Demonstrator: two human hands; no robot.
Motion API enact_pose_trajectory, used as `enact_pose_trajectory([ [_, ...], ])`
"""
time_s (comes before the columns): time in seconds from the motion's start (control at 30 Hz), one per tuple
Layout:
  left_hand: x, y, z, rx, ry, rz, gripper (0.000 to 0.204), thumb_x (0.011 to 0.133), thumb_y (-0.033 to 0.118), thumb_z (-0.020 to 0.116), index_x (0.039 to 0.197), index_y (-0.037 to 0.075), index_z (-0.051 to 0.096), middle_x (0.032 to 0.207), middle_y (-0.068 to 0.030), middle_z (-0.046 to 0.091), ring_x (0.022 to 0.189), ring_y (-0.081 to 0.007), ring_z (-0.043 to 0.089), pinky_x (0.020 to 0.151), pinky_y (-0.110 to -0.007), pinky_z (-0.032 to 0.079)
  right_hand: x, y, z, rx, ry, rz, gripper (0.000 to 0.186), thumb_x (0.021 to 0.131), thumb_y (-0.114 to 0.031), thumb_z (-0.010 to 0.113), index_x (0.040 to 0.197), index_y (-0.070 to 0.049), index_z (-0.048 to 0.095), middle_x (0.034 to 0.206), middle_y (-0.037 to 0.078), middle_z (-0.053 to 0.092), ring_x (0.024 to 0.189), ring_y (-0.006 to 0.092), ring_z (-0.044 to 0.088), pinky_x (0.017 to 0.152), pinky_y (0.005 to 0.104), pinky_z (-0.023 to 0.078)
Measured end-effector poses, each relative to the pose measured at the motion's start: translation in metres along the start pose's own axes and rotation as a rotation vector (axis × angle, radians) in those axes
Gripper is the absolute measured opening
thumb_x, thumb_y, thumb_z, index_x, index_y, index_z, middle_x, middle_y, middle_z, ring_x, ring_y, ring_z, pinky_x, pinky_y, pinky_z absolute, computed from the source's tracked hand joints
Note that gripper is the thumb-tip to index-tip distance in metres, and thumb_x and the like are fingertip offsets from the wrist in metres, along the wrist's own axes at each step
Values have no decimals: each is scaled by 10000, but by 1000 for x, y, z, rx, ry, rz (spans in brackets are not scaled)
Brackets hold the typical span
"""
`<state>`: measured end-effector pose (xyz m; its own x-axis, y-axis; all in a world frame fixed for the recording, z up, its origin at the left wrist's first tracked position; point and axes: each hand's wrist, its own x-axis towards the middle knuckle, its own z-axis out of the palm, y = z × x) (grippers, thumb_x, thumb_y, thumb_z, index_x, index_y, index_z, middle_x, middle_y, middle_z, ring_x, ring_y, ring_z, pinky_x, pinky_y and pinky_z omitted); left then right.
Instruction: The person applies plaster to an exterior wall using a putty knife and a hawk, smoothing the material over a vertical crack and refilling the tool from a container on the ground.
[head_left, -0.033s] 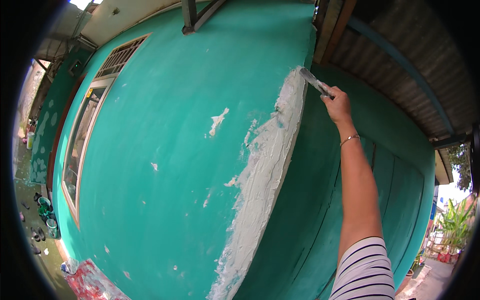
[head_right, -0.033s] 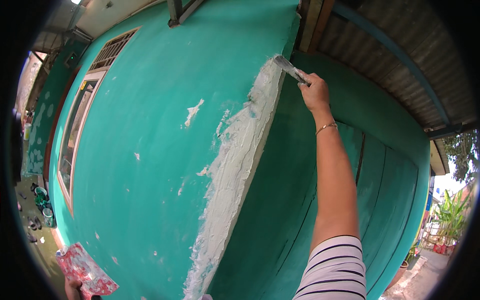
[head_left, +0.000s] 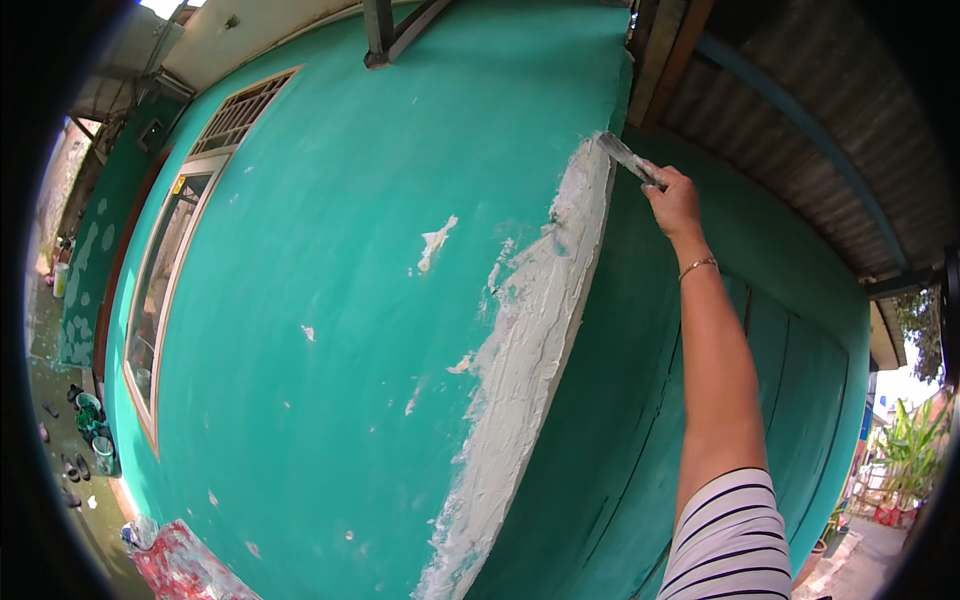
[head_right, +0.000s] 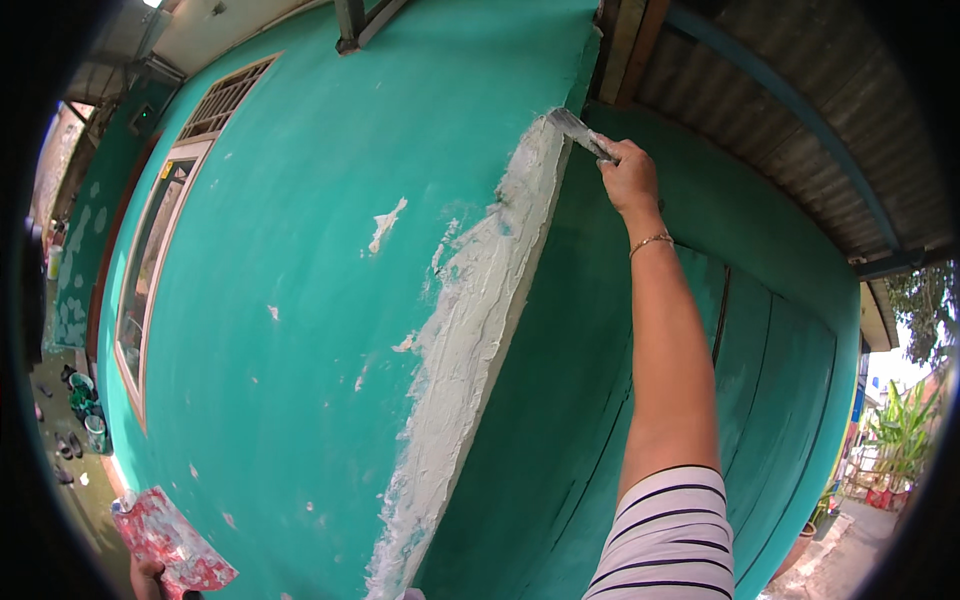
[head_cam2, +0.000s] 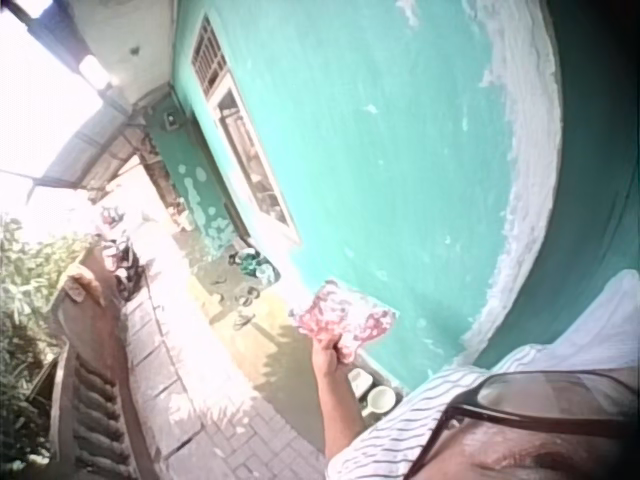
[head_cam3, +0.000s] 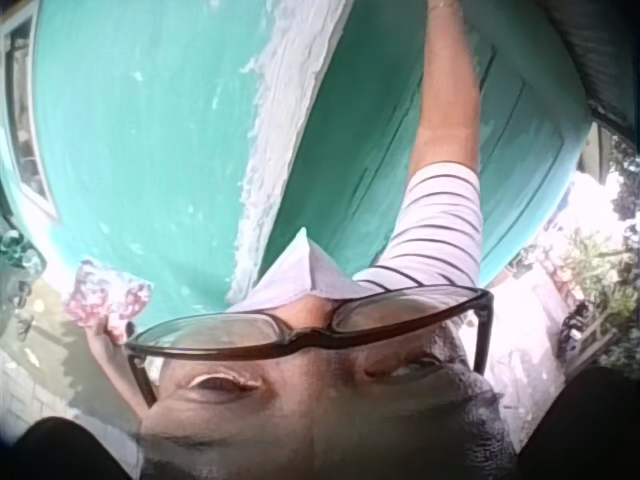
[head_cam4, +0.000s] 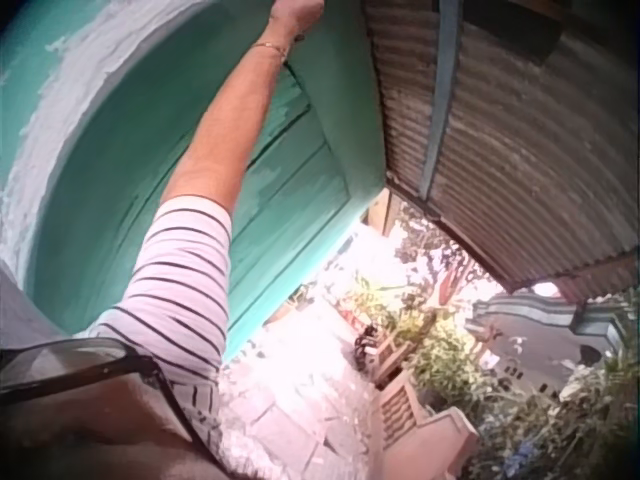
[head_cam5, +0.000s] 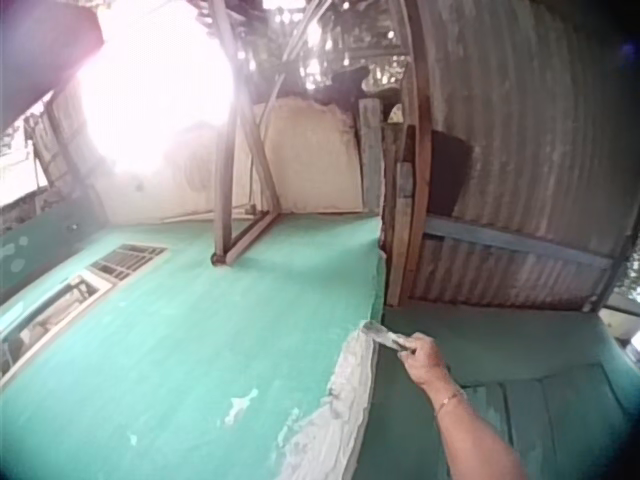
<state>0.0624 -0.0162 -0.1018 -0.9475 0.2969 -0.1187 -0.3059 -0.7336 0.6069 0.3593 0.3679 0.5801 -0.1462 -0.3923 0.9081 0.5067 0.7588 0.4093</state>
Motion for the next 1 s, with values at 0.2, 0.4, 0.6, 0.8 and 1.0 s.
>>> enact_pose_trajectory([
  [0.2, -7, 5, 6, 65, -193, 3, 204, 929, 136, 520, 1105, 38, 545, 711, -59, 605, 428, -119, 500, 316, -244, 343, 17, 19, 6, -226, -66, -75, 407, 775, -21, 660, 1150, -169, 710, 875, 104, 623, 811, 271, 629, 770, 354, 494],
  [0.4, 22, -8, -34, 39, -36, 51, 175, 926, 213, 548, 1010, 63, 582, 617, -15, 541, 416, -108, 478, 315, -239, 330, -30, -39, -57, -215, -95, 7, 395, 787, -16, 630, 1134, -181, 720, 842, 114, 594, 828, 298, 631, 773, 370, 502],
  [0.6, 5, 1, -9, -39, -189, -26, 165, 933, 230, 546, 948, 69, 577, 574, -12, 503, 391, -119, 449, 313, -256, 313, 18, -41, -13, -462, -48, -7, 404, 846, -38, 550, 1147, -246, 718, 948, 109, 644, 937, 338, 627, 873, 428, 508],
  [0.8, 4, -2, -16, 64, -185, 34, 126, 918, 194, 555, 949, 74, 574, 594, -10, 523, 384, -116, 454, 305, -252, 326, -31, -38, -38, -241, -239, 95, 398, 839, -49, 564, 1170, -221, 705, 1013, 121, 665, 951, 333, 637, 875, 425, 507],
  [1.0, -4, 18, -7, 74, -17, 41, 62, 901, 143, 583, 898, 81, 584, 606, 3, 533, 397, -95, 468, 306, -225, 331, -20, -20, -14, -175, -10, 142, 377, 824, -71, 616, 1176, -179, 696, 1004, 130, 656, 939, 328, 638, 834, 411, 506],
])
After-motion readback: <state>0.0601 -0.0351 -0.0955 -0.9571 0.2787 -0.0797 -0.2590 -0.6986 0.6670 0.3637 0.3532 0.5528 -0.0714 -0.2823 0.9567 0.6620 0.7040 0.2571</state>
